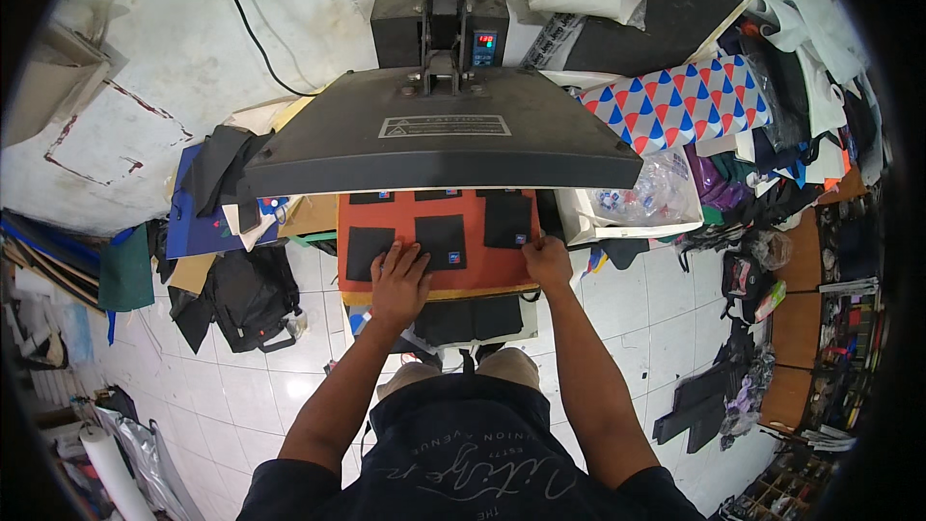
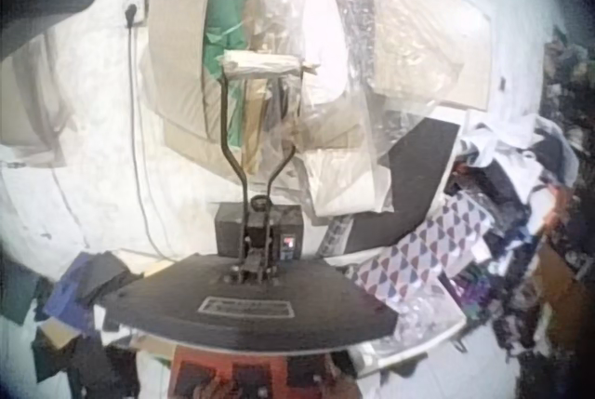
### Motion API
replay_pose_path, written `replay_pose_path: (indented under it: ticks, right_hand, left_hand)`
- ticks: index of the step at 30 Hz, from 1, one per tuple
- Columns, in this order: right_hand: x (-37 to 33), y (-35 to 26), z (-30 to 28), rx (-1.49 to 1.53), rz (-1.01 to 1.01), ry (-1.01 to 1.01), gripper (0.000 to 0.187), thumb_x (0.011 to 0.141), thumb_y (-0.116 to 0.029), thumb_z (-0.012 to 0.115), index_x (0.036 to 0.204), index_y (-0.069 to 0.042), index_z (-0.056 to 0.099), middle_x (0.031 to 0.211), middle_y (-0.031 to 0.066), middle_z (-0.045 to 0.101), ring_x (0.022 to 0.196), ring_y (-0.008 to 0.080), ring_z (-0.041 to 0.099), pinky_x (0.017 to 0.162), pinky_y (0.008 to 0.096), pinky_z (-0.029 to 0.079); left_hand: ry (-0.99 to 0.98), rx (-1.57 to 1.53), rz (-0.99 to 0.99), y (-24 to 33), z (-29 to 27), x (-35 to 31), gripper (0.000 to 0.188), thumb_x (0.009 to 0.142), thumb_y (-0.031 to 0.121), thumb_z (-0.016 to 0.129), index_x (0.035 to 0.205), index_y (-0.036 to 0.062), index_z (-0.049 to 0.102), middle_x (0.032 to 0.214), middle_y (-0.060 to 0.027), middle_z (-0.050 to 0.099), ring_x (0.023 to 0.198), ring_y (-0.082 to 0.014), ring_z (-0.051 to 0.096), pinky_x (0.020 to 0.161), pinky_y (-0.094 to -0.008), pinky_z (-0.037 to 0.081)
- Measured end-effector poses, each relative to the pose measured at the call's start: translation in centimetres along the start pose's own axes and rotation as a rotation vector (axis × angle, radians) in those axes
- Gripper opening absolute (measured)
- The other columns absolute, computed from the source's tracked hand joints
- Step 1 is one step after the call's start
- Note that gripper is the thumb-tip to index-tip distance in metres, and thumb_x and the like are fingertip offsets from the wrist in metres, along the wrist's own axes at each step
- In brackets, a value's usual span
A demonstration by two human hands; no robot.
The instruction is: The person places small blue square transfers onto a red grid on a heat press, then closes the press. Afterward, they place larger triangular patterned transfers onto the same grid and close the press again.
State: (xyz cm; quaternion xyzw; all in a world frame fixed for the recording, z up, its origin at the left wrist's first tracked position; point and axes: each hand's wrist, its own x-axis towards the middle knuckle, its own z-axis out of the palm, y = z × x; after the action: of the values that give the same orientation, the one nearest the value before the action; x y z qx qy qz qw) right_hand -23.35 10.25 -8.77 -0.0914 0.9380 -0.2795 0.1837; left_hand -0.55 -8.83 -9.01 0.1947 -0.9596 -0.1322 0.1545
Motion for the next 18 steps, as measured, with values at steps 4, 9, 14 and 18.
replay_pose_path:
  ticks: [4,9,14,18]
  right_hand:
    - [-0.2,0.0,-0.1,0.001,-0.044,-0.094,0.036,0.081,-0.038,0.070,0.087,-0.002,0.071,0.089,0.0222,0.072,0.091,0.0414,0.070,0.079,0.0493,0.054]
    - [0.0,1.9,-1.2,0.024,-0.115,-0.204,0.036,0.080,-0.035,0.073,0.083,0.001,0.069,0.086,0.0232,0.071,0.088,0.0403,0.070,0.076,0.0479,0.053]
    - [-0.1,2.5,-1.6,0.037,-0.214,-0.226,0.033,0.079,-0.032,0.073,0.083,0.000,0.069,0.084,0.0203,0.072,0.085,0.0375,0.070,0.074,0.0462,0.054]
    - [-0.4,1.8,-1.4,0.041,-0.187,-0.192,0.030,0.078,-0.030,0.073,0.085,-0.001,0.070,0.083,0.0186,0.072,0.085,0.0370,0.071,0.074,0.0448,0.054]
  left_hand:
    - [0.003,-0.010,0.004,-0.2,-0.3,-0.1,0.035,0.087,0.026,0.068,0.119,0.0119,0.070,0.136,-0.0072,0.060,0.136,-0.0317,0.044,0.111,-0.0528,0.029]
    - [0.006,-0.009,0.001,-0.5,-0.3,-0.1,0.034,0.088,0.026,0.068,0.118,0.0122,0.070,0.136,-0.0070,0.060,0.137,-0.0307,0.044,0.112,-0.0523,0.029]
    - [0.000,-0.008,0.005,-0.3,-0.1,0.0,0.034,0.088,0.027,0.068,0.119,0.0128,0.070,0.136,-0.0072,0.060,0.137,-0.0309,0.044,0.113,-0.0519,0.028]
    - [-0.005,0.002,0.004,-0.3,-0.2,-0.1,0.035,0.088,0.027,0.068,0.120,0.0130,0.070,0.137,-0.0071,0.059,0.137,-0.0315,0.043,0.113,-0.0529,0.029]
